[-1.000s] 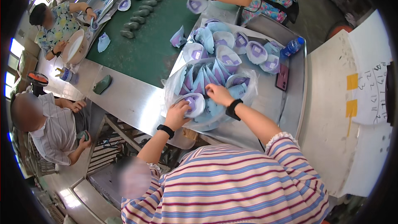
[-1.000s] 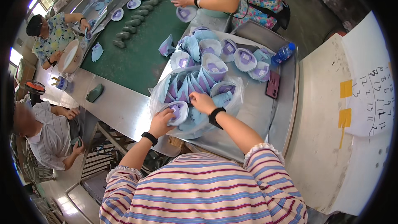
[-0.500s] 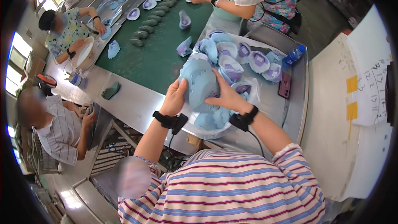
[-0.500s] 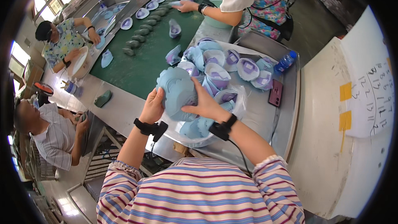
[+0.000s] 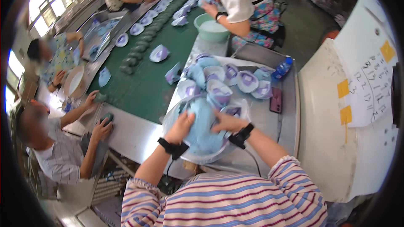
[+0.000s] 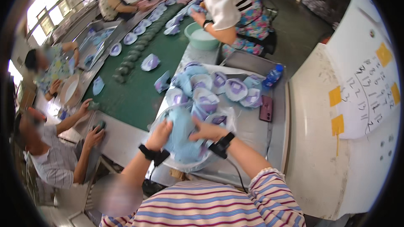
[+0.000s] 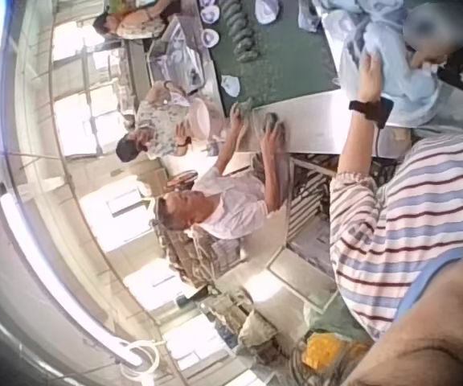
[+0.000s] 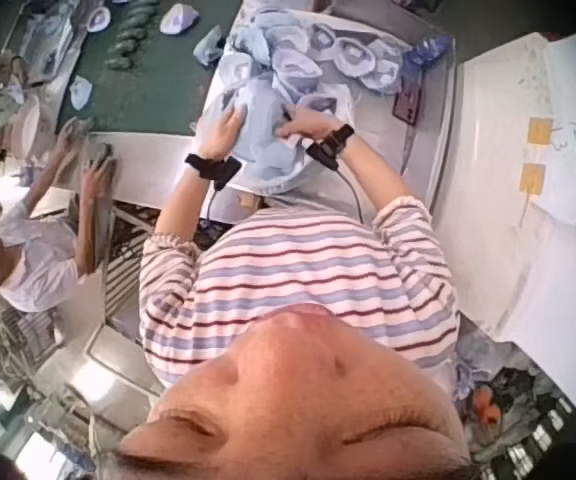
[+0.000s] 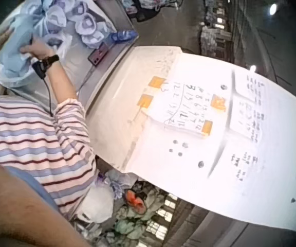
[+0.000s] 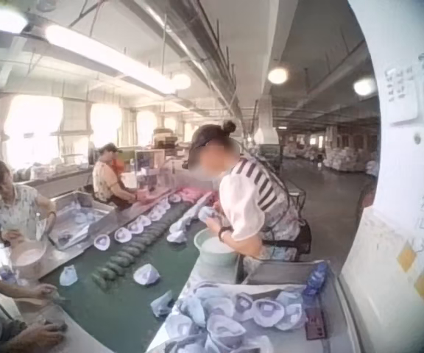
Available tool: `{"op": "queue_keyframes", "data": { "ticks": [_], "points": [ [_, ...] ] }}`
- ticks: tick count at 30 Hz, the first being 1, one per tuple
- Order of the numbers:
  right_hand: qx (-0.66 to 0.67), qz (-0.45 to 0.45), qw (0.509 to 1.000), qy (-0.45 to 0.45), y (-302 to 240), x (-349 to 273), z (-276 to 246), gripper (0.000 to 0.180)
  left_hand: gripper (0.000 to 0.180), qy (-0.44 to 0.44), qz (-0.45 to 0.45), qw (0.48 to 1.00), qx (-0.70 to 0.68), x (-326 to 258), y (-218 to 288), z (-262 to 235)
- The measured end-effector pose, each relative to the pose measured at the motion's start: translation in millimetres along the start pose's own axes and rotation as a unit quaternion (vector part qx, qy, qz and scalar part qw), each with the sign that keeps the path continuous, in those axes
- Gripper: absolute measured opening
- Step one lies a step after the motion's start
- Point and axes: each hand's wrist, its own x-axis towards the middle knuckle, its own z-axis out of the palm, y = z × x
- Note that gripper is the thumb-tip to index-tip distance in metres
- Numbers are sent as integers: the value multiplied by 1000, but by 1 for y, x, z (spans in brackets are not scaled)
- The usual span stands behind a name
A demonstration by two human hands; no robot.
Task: The person repeatedly picks up light blue slippers from a pile on a table, places them into a clear plastic bag, and occasionally adjusts the bag. The task is performed by hand in a factory setting with other workers visible in the background.
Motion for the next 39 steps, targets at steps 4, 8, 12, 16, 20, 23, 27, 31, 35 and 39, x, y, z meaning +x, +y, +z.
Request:
{"op": "queue_keyframes", "data": {
  "ticks": [4, 8, 12, 16, 20, 23, 27, 31, 35, 39],
  "points": [
    [122, 22, 992, 13, 20, -12, 8, 74, 32, 105, 27, 993, -46, -16, -6, 6],
    [238, -5, 961, 140, 17, -22, -72, 47, 23, 29, 283, 957, 63, -47, 73, -10],
    [301, -64, 928, 208, 27, 10, -183, 44, 11, -94, 567, 808, -130, -73, 151, -3],
    [-222, 72, 832, 504, -8, 44, -184, 86, 40, 20, 674, 711, -201, -66, 173, 26],
    [-262, 26, 918, 296, -27, 68, -135, 66, 44, -28, 626, 735, -259, -78, 158, 33],
    [-441, 63, 892, 80, -18, 81, -98, 56, 48, -38, 590, 757, -276, -89, 150, 30],
    [-640, 144, 754, 32, -5, 96, -72, 56, 52, -6, 589, 760, -276, -86, 152, 25],
    [-378, 9, 869, 319, -35, 119, -94, 69, 44, -26, 627, 740, -241, -75, 147, 14],
    [-369, -207, 708, 565, -60, 139, -139, 50, 9, -111, 562, 805, -152, -60, 112, -1],
    [-614, 47, 770, 166, -5, 131, -114, 31, 41, 95, 164, 978, 84, -17, 5, 11]
  ]
}}
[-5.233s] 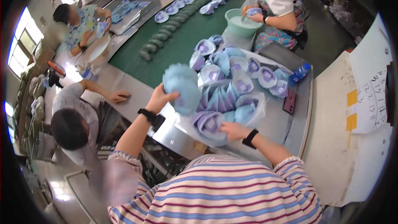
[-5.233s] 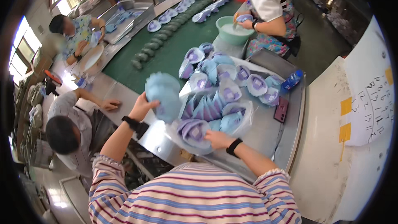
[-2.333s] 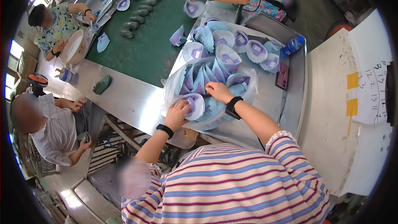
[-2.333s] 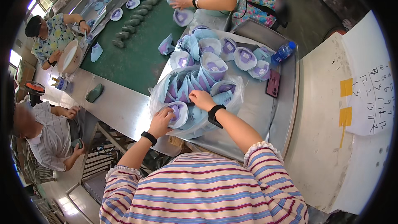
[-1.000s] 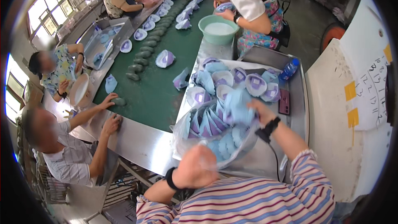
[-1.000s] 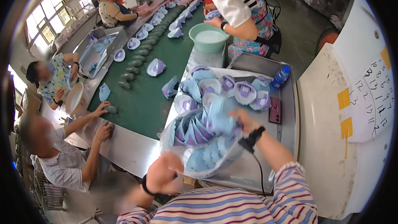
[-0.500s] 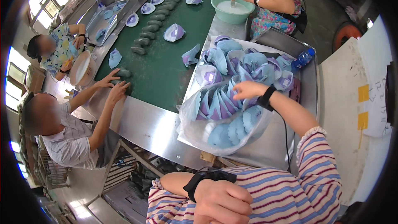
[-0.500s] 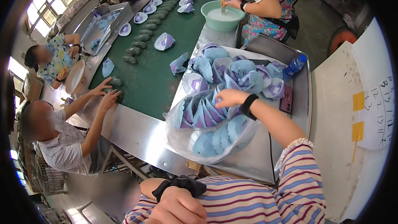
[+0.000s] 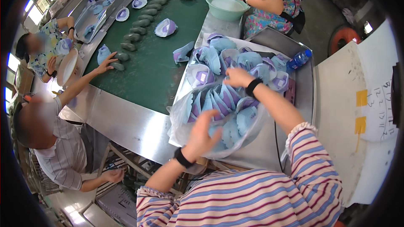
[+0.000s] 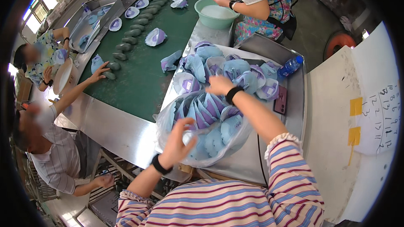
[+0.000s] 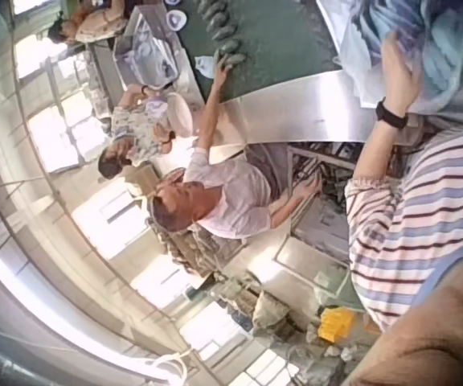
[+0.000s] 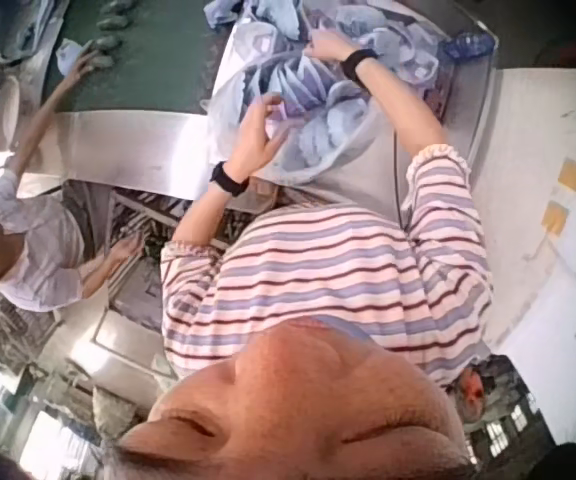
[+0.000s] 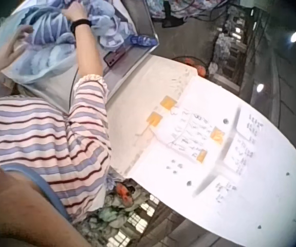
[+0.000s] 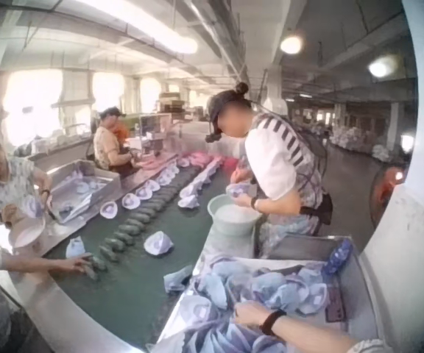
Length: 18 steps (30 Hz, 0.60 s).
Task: The person repeatedly picks up light blue slippers from a pile on a table, places them into a clear plastic bag, and occasionally adjusts the bag. The task is performed by hand in a factory setting with other workers visible in the background.
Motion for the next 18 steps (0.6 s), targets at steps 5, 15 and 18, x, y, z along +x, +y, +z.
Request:
{"op": "queue_keyframes", "data": {
  "ticks": [5, 15, 18],
  "points": [
    [17, 5, 988, 154, 7, -25, 59, 37, 44, 73, -94, 971, 207, -35, -142, -18],
    [78, 108, 991, -18, -28, -19, 36, 52, 47, -91, -265, 948, 150, -16, -210, -50],
    [-40, 115, 985, -124, -72, -29, 37, 45, 52, -129, -285, 948, 67, -10, -197, -42]
  ]
}}
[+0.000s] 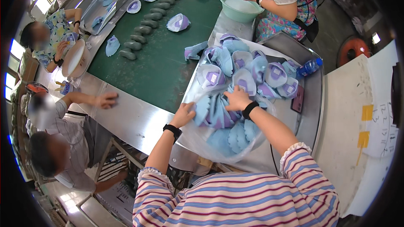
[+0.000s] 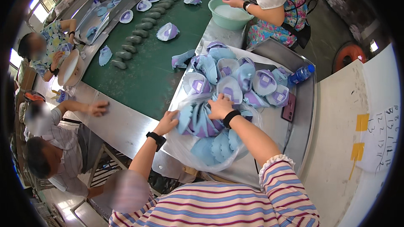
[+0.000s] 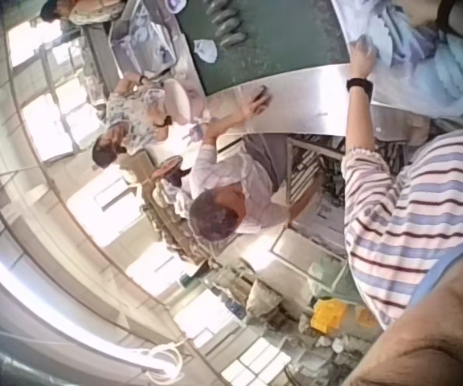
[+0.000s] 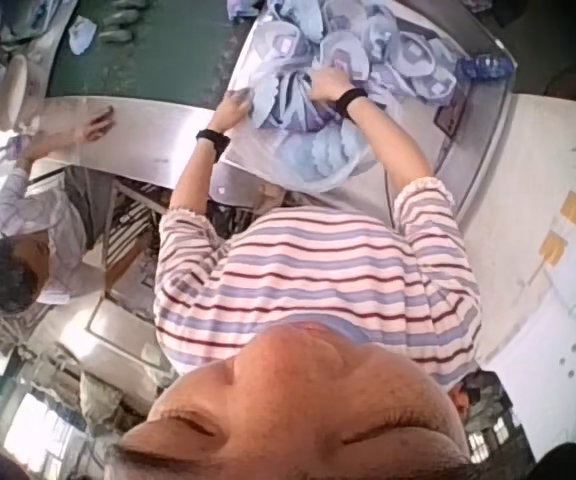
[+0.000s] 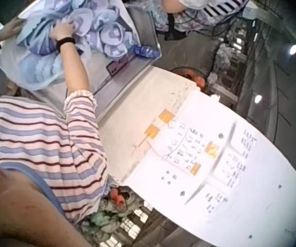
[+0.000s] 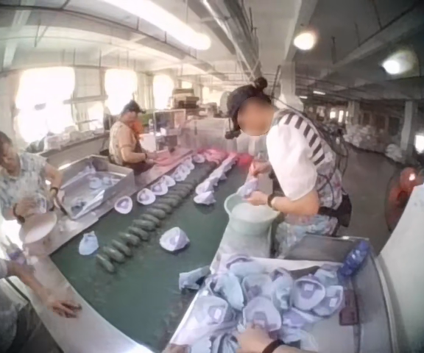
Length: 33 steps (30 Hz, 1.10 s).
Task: The person repeatedly picks up light blue slippers from a pile on a table, places them into a clear plastic bag, and occasionally adjusts the bag. The task is performed by hand in a factory setting with other workers visible in the background.
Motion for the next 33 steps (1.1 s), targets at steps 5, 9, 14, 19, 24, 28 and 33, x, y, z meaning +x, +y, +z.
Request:
{"op": "queue_keyframes", "data": {
  "ticks": [5, 9, 14, 19, 24, 28, 33],
  "points": [
    [44, -155, 987, 26, 28, -25, 38, 30, 55, -88, 91, 991, -47, -72, 15, 27],
    [143, -106, 982, -59, 28, -43, 47, 74, 58, -66, 128, 989, -19, -100, -25, 73],
    [33, -20, 998, -41, -58, -61, 37, 97, 43, -199, 69, 925, 316, -52, 43, -6],
    [65, -72, 995, -27, -16, -38, 67, 93, 41, 259, 115, 959, -4, -26, 100, -76],
    [103, -77, 991, 25, -27, -62, 71, 100, 51, 22, 150, 978, 143, -48, 71, -39],
    [117, -38, 992, 5, -32, -72, 66, 101, 57, 233, 74, 954, 172, -43, 44, -64],
    [120, -41, 992, 22, -24, -70, 68, 104, 74, 638, 21, 727, -254, -69, 35, -216]
  ]
}}
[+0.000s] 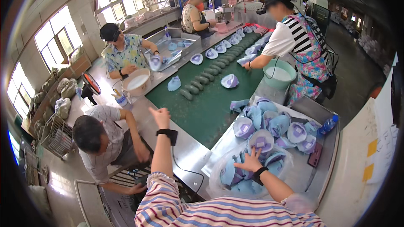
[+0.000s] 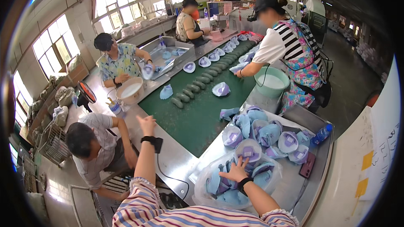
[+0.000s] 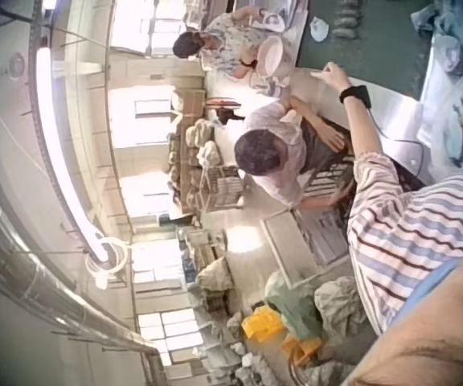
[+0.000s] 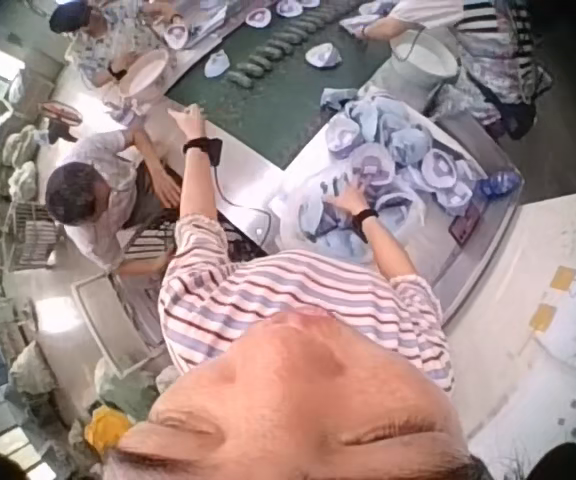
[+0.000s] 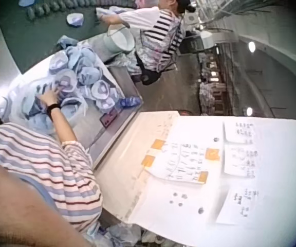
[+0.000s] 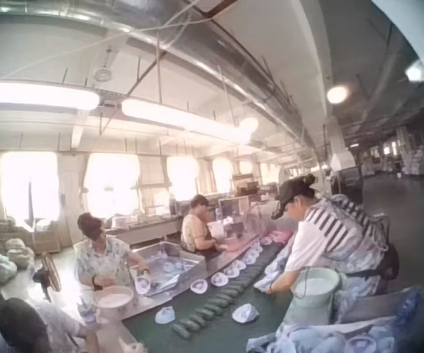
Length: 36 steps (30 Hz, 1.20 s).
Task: The person repeatedly picks up light blue slippers from a pile on a table, places them into a clear plastic bag, and occasionally adjusts the bag. The task is performed by hand in a factory setting with other workers visible in the background.
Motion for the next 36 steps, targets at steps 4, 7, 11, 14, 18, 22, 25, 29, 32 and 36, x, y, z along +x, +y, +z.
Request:
{"op": "queue_keyframes", "data": {
  "ticks": [4, 7, 11, 14, 18, 22, 25, 29, 32, 36],
  "points": [
    [2, 22, 1000, -19, -43, -13, -15, 107, 77, -56, 59, 997, -4, -17, 38, -10],
    [-92, 1, 995, -46, -60, -4, -6, 108, 64, -292, 204, 899, 254, -93, -21, 1],
    [-54, 23, 996, -59, -43, 12, -15, 90, 52, -604, 148, 730, 282, -204, -19, 12],
    [-41, -9, 996, -78, -28, 9, -22, 77, 55, -602, 242, 686, 330, -235, -63, -2],
    [-6, -71, 995, -73, 19, 17, -16, 70, 57, -696, 78, 586, 407, -235, -111, -23],
    [-85, -41, 988, -123, 14, 15, -29, 78, 52, -631, 36, 631, 450, -248, -107, -33],
    [-91, 16, 987, -130, -22, 16, -15, 86, 55, -511, 392, 682, 347, -268, -74, -26],
    [-154, 67, 976, -137, -64, 0, -24, 86, 54, -653, 207, 619, 384, -272, -89, -29],
    [-156, 35, 977, -145, -54, 7, -21, 85, 41, -715, 8, 655, 243, -232, -127, -27],
    [-158, 6, 977, -141, -26, 14, -17, 88, 46, -542, 107, 808, 205, -98, -76, 45]
  ]
}}
